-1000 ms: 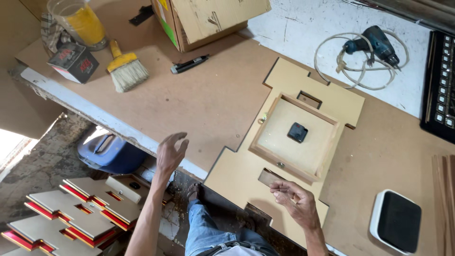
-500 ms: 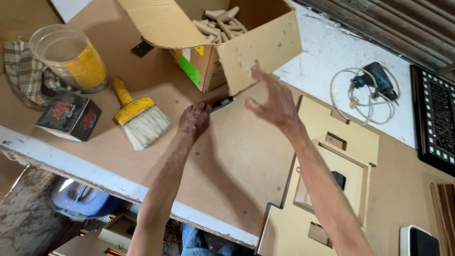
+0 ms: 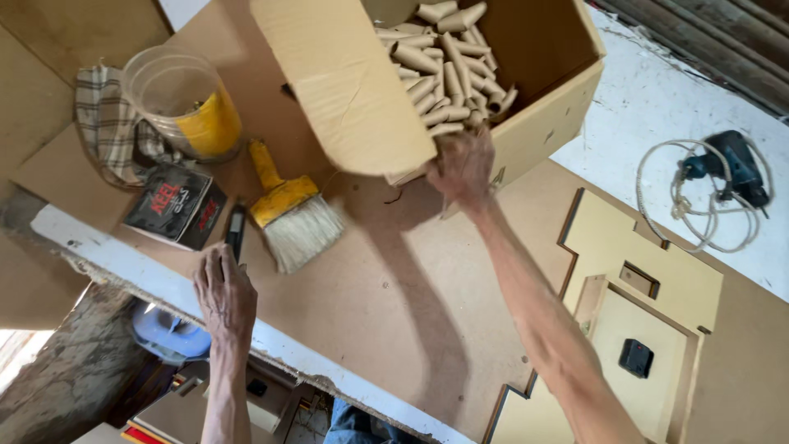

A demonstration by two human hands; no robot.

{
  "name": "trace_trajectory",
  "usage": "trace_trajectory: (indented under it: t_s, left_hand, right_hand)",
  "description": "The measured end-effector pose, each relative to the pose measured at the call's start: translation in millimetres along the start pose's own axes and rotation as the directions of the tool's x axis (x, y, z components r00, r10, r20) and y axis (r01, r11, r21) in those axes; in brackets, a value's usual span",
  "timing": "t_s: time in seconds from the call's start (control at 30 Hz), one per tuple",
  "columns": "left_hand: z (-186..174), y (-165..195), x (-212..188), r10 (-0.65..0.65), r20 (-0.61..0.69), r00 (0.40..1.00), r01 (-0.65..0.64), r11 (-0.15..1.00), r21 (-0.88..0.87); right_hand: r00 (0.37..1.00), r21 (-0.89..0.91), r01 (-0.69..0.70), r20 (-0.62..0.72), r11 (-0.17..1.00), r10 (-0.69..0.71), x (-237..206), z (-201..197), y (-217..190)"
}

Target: The person takes cardboard strips from a box, folds and shapes them by hand, and presses them into the inner edges of a wooden frame on the workbench, using a sanding block to smooth and seat the strips. They repeatedly adjust the frame and fit strips along its sides.

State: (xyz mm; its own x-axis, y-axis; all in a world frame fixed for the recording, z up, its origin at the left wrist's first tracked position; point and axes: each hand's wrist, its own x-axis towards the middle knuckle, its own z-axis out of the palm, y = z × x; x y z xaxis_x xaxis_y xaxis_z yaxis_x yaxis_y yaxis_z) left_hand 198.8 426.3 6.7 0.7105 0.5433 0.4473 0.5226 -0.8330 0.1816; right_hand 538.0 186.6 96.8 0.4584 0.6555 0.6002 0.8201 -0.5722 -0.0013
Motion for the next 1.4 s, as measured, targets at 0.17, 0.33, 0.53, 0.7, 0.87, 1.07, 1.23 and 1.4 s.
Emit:
trace_trajectory:
  t_s: [0.17, 0.33, 0.53, 0.7, 0.87, 1.07, 1.23, 1.4]
  left_hand:
    - [-56.2, 62.8, 12.0, -0.115, -0.281, 0.953, -0.086, 0.785, -0.613]
    - [-126.4, 125.3, 21.3, -0.272, -0.192, 0.943, 0.041, 0.666, -0.745]
    - [-94.5, 136.2, 62.9, -0.205, -0.227, 0.952, 0.156, 0.963, -0.219]
    - [-90.9, 136.4, 135.4, 0.129, -0.448, 0.885, -0.064, 0.986, 0.156]
    - [-83.2, 164.4, 216.2, 0.299, -0.460, 0.836, -0.215, 0.950, 0.226]
    - [-65.7, 180.0, 157.2, 0.390, -0.490, 0.780, -0.333, 0.921, 0.203]
    - [-87.9, 183.2, 119.3, 0.417, -0.471, 0.777, -0.341, 0.908, 0.242]
    - [-88.0, 189.2, 114.4, 0.431, -0.450, 0.782, -0.329, 0.899, 0.289]
  right_hand:
    - [0.981, 0.218, -0.035, -0.181, 0.975, 0.076, -77.6, -15.6, -78.2]
    - [0.968, 0.310, -0.105, -0.185, 0.945, 0.169, -119.3, -23.7, -133.0]
    - [0.987, 0.359, -0.102, -0.077, 0.928, 0.138, -118.4, -4.0, -130.2]
    - [0.999, 0.323, -0.026, 0.030, 0.946, 0.017, -94.5, 4.2, -111.9]
    - [0.950, 0.275, -0.070, 0.311, 0.959, -0.020, -84.6, -9.0, -113.6]
    - [0.913, -0.029, 0.080, 0.404, 0.996, -0.062, -99.7, -7.0, -128.7]
    - [0.792, 0.104, -0.339, 0.568, 0.935, 0.224, -155.1, -16.5, -112.3]
    - [0.917, 0.013, -0.224, 0.341, 0.975, 0.206, -171.7, -17.7, -76.5]
